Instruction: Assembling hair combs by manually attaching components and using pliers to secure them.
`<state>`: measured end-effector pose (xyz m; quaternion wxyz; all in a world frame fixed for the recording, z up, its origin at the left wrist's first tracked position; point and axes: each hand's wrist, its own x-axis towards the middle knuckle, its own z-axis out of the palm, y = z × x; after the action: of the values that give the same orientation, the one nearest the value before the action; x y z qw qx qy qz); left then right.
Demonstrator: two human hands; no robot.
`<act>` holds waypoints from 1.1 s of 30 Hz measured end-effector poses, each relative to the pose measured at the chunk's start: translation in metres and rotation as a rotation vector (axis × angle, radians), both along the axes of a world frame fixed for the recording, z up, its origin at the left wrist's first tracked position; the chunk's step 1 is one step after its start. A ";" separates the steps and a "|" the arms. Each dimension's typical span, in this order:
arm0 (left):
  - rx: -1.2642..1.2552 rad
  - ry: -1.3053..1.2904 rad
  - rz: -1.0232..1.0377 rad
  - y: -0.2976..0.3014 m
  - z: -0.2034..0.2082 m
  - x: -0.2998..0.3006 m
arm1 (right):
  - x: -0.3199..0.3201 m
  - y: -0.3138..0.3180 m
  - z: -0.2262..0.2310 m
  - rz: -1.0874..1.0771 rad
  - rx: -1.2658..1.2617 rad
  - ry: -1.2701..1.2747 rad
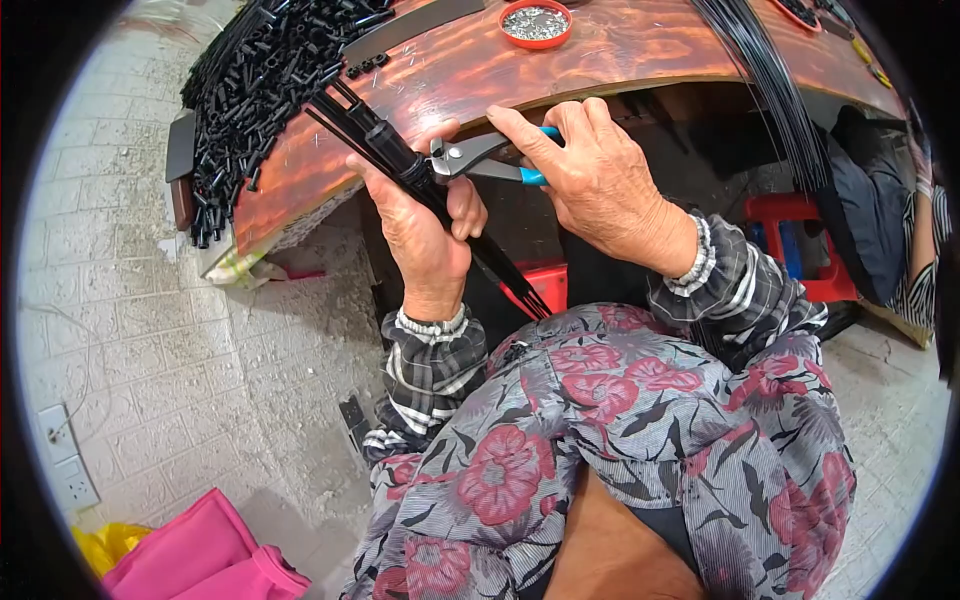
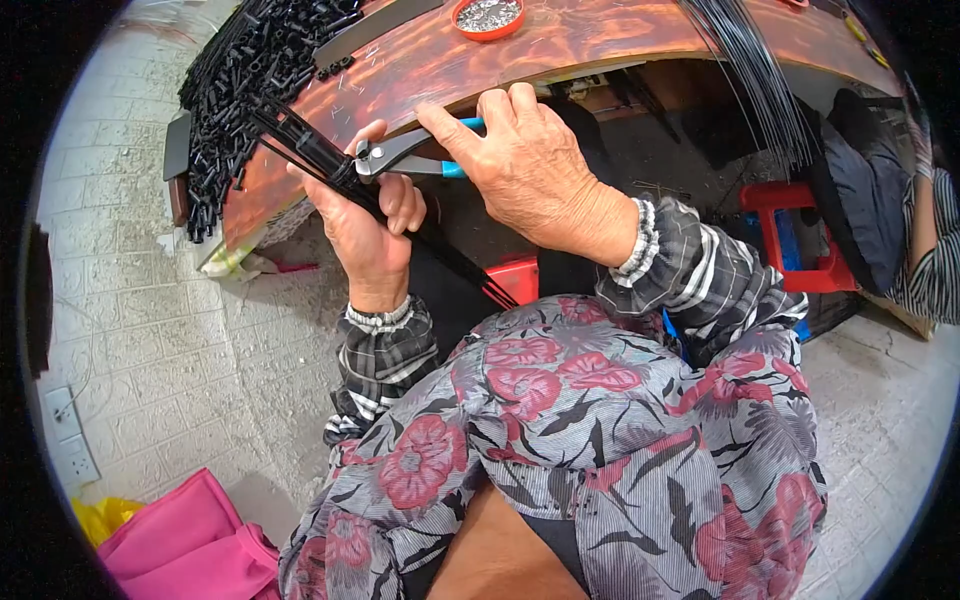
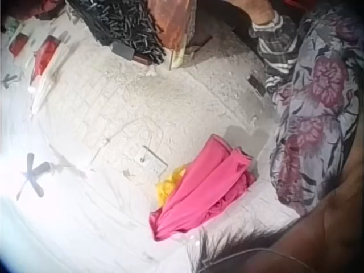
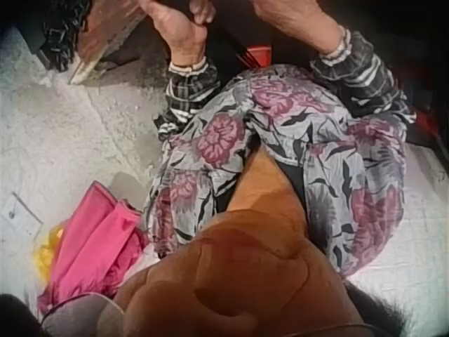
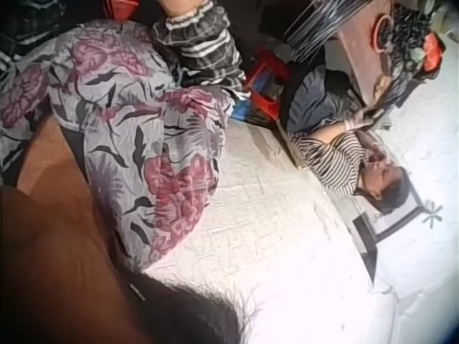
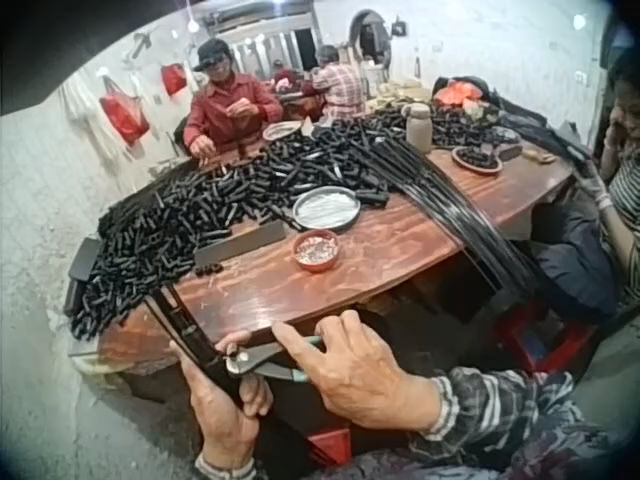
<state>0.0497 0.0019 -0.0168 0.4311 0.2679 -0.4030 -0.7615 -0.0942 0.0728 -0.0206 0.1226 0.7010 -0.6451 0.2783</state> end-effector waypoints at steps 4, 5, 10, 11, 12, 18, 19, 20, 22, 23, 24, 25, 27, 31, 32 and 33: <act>-0.009 0.003 -0.029 0.000 -0.003 0.002 | -0.010 0.000 0.006 -0.004 -0.016 0.001; -0.003 0.011 -0.031 0.001 -0.003 0.001 | -0.018 -0.001 0.011 0.069 -0.016 -0.010; -0.143 0.169 0.029 0.014 -0.011 0.002 | -0.051 -0.027 0.060 0.518 0.962 -0.475; -0.164 0.225 0.037 0.016 -0.011 -0.002 | -0.061 -0.029 0.057 0.687 1.253 -0.773; -0.158 0.232 0.009 0.020 -0.007 -0.003 | -0.069 -0.029 0.056 0.682 1.461 -0.863; -0.269 0.052 -0.162 0.019 -0.001 0.003 | -0.064 -0.011 0.059 0.687 0.857 -0.447; -0.267 0.055 -0.161 0.020 0.000 0.003 | -0.059 -0.002 0.054 0.557 0.534 -0.217; -0.264 0.059 -0.142 0.020 0.000 0.001 | -0.052 0.006 0.051 0.418 0.211 0.009; -0.259 0.059 -0.124 0.021 0.000 0.001 | -0.049 0.015 0.061 0.280 0.099 0.205; -0.268 0.062 -0.126 0.020 -0.001 0.002 | -0.048 0.016 0.066 0.292 0.084 0.251; -0.277 0.063 -0.128 0.020 -0.002 0.002 | -0.049 0.016 0.068 0.303 0.069 0.296; -0.277 0.060 -0.136 0.023 0.000 0.001 | -0.056 0.015 0.069 0.376 0.058 0.278; -0.222 0.190 -0.080 0.029 0.000 -0.002 | -0.070 0.006 0.067 0.462 0.419 -0.103; -0.185 0.187 -0.088 0.040 0.004 -0.003 | -0.071 -0.008 0.082 0.522 1.519 -0.802; -0.213 0.182 -0.154 0.037 0.002 -0.002 | -0.075 -0.011 0.072 0.640 1.629 -0.843; -0.199 0.177 -0.170 0.035 0.003 -0.002 | -0.075 -0.007 0.067 0.634 1.626 -0.847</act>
<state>0.0476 0.0371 -0.0140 0.4235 0.1204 -0.4582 -0.7722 -0.1690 0.0655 0.0465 -0.7227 0.5548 -0.4122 -0.0033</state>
